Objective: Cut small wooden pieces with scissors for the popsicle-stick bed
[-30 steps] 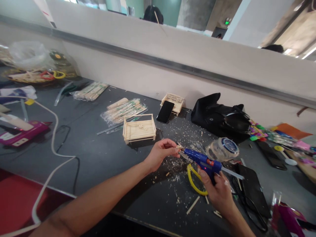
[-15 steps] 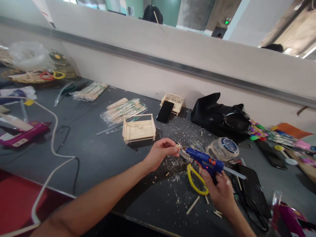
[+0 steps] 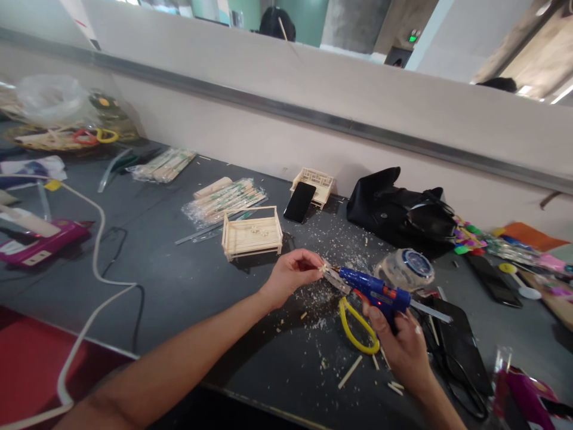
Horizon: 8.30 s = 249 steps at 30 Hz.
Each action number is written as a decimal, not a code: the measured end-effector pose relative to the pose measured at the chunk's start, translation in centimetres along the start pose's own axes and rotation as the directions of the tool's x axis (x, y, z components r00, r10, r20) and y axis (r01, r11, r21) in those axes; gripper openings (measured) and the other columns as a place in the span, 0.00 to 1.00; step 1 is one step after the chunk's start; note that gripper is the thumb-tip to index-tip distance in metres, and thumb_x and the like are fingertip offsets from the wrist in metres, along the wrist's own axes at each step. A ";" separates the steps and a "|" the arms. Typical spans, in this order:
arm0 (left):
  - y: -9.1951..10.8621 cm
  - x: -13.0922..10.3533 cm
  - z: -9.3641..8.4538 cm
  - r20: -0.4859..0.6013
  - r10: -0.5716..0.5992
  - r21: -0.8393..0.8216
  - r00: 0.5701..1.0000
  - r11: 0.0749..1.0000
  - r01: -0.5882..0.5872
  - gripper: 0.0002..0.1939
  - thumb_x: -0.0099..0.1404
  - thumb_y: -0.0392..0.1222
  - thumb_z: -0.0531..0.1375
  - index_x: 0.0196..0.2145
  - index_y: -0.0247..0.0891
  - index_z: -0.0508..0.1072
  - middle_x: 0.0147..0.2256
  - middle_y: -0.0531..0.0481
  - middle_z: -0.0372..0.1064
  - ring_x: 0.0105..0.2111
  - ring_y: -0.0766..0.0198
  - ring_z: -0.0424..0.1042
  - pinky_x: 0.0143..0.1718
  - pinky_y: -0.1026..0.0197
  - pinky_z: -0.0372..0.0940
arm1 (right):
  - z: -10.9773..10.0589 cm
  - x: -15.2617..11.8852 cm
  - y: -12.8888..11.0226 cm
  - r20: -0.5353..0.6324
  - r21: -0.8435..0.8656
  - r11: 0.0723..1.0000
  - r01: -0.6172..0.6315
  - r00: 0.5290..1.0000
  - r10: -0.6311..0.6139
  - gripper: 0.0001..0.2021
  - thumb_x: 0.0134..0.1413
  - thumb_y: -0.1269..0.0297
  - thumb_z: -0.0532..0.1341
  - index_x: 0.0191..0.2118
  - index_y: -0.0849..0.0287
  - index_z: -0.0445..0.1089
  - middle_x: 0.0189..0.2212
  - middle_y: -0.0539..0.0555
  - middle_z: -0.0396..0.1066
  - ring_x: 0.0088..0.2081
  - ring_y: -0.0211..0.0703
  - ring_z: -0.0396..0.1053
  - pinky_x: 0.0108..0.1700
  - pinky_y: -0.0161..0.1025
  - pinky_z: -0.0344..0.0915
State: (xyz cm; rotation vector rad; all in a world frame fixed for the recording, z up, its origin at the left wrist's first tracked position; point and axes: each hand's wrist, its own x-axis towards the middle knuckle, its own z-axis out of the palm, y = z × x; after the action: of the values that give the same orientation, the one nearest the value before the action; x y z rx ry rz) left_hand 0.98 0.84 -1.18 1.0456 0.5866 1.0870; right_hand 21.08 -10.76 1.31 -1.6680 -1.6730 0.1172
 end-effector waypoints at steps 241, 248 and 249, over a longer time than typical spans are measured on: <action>1.7 -0.4 -7.9 0.133 0.119 0.986 0.984 0.085 -0.144 0.07 0.66 0.39 0.55 0.34 0.40 0.73 0.33 0.43 0.75 0.34 0.54 0.75 0.36 0.58 0.65 | 5.3 1.4 1.3 -0.001 0.168 0.985 -0.045 0.999 0.046 0.24 0.50 0.45 0.65 0.47 0.56 0.69 0.26 0.49 0.71 0.26 0.42 0.69 0.30 0.38 0.69; 0.8 0.2 -8.3 0.157 0.154 0.983 0.976 -0.115 -0.140 0.07 0.68 0.39 0.55 0.37 0.39 0.73 0.35 0.45 0.78 0.34 0.57 0.76 0.35 0.60 0.67 | 5.7 1.1 1.7 0.014 0.138 0.989 -0.053 0.999 0.052 0.25 0.51 0.44 0.63 0.48 0.56 0.68 0.25 0.48 0.70 0.26 0.42 0.69 0.31 0.38 0.69; 0.8 0.2 -8.2 0.149 0.145 0.983 0.978 -0.133 -0.129 0.07 0.68 0.38 0.55 0.37 0.39 0.73 0.35 0.45 0.78 0.34 0.57 0.76 0.34 0.60 0.66 | 5.7 1.1 1.8 0.019 0.129 0.990 -0.059 0.998 0.057 0.25 0.50 0.44 0.63 0.48 0.56 0.68 0.26 0.48 0.70 0.26 0.42 0.69 0.31 0.39 0.69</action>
State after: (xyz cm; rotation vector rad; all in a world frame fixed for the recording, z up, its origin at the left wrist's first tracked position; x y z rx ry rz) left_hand -5.97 4.31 -3.94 2.5740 1.4888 0.6043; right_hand 19.54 -7.03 -3.23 -1.6215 -1.5939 0.2623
